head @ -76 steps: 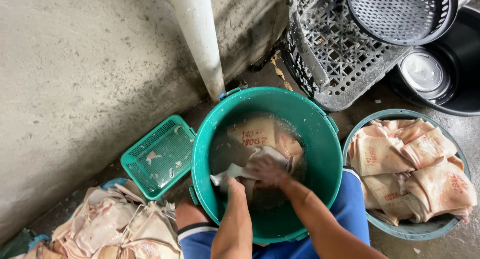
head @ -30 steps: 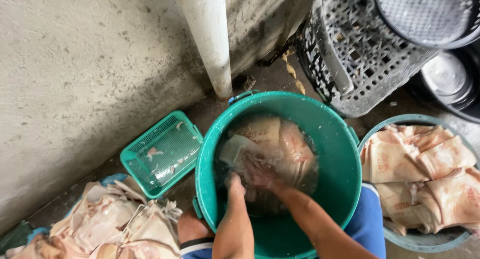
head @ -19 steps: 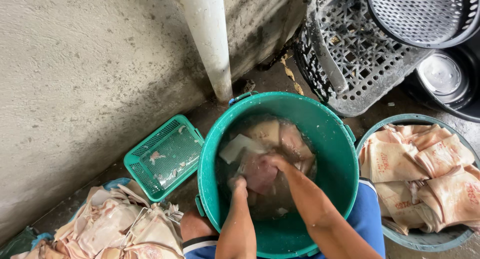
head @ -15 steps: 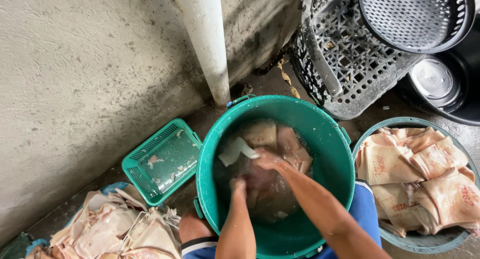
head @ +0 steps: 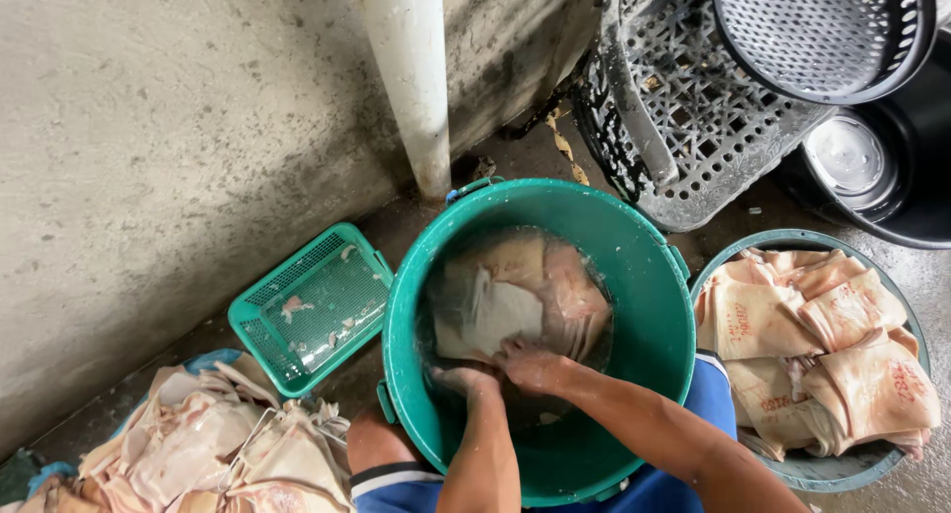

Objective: The person washes pieces of animal skin by submerging and rubbing them in a bucket of water.

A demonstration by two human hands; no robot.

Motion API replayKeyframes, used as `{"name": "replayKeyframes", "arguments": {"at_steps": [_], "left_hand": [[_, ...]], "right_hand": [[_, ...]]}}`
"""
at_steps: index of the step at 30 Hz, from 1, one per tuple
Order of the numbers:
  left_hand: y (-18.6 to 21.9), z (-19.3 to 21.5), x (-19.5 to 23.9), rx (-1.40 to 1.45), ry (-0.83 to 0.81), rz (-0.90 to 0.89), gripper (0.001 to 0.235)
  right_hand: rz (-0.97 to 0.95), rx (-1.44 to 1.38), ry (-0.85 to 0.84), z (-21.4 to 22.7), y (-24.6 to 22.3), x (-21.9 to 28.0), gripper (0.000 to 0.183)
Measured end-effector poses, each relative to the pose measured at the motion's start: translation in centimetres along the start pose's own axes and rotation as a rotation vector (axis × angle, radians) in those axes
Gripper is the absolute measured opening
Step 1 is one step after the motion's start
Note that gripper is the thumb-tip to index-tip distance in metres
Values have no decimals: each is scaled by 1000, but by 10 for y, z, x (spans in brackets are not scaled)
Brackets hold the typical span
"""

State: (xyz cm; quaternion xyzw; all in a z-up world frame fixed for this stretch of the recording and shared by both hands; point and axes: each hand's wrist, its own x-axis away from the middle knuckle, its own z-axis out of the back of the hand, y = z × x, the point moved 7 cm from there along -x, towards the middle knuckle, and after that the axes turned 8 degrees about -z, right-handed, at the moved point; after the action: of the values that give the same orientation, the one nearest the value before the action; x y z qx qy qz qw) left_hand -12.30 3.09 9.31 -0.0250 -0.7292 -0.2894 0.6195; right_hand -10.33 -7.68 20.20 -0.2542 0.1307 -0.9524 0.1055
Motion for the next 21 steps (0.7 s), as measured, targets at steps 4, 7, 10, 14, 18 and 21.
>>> {"name": "replayKeyframes", "arguments": {"at_steps": [4,7,10,14,18,21], "left_hand": [[2,-3,-19,-346,17,-19,76],[-1,-17,-41,-617,-92,-83,65],[1,-13,-58,-780,-84,-202,59],[-18,-12,-62,-455,-161,-87,50],[-34,-11,-60,-145,-269,77,44],[-54,-37,-53,-103,-423,154,46]], "right_hand": [[-379,-294,84,-22,86,-31,51],[-542,-367,394,-21,118,-34,92],[-602,-510,452,-46,125,-40,112],[-862,-1161,172,-98,142,-45,94],[-657,-1285,202,-60,159,-36,93],[-651,-1265,202,-7,178,-14,91]]}}
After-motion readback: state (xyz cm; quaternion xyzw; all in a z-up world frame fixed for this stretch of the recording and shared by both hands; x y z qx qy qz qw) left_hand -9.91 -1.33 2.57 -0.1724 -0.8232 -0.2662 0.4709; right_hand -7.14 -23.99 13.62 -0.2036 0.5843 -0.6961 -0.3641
